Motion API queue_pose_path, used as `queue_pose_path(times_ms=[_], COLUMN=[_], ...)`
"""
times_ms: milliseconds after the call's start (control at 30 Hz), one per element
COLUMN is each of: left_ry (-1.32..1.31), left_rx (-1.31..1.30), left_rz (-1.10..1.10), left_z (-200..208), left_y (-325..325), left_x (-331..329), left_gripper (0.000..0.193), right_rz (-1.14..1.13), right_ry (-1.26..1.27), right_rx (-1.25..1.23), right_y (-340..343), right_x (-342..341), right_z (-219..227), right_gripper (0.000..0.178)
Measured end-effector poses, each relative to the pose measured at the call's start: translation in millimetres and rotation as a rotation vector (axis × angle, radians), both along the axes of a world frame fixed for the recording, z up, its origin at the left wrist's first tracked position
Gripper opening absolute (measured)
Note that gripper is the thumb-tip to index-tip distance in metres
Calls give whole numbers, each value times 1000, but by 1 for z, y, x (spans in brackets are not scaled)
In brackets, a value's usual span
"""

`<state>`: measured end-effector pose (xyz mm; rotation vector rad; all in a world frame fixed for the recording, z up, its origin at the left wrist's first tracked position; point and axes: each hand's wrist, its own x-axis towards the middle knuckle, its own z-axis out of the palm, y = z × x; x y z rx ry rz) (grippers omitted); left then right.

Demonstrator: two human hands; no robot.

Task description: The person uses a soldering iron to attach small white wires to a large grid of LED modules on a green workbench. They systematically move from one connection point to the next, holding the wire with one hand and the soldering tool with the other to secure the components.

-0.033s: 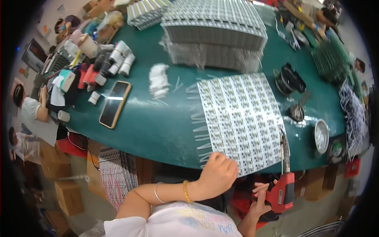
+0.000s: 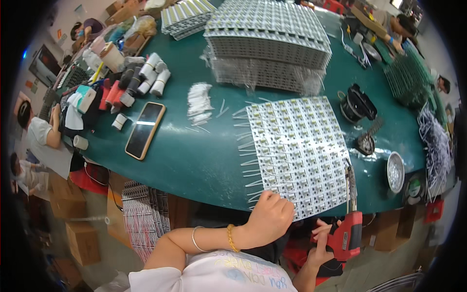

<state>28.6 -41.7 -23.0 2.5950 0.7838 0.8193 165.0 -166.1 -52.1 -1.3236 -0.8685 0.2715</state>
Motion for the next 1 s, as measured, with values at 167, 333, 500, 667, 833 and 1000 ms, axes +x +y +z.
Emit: queue_pose_path(times_ms=[167,333,500,667,833,1000], left_ry=[-28,-150,-190,-283,-251,-295], left_rx=[-18,-54,-98,-189,-326,-442], left_rz=[-34,-41,3,32,76,101], left_z=[-2,-3,6,11,16,21], left_y=[2,6,26,39,45,43], left_x=[-5,-16,-40,-56,-56,-49], left_gripper=[7,4,5,8,8,5], right_rz=[62,144,194,196,150,130], right_ry=[117,107,109,256,152,181], right_rx=[-22,3,35,38,-45,-177], right_y=[28,35,41,51,28,-14], right_x=[-16,-31,-37,-38,-25,-29], right_z=[5,5,6,9,24,44], right_gripper=[46,46,47,48,51,57])
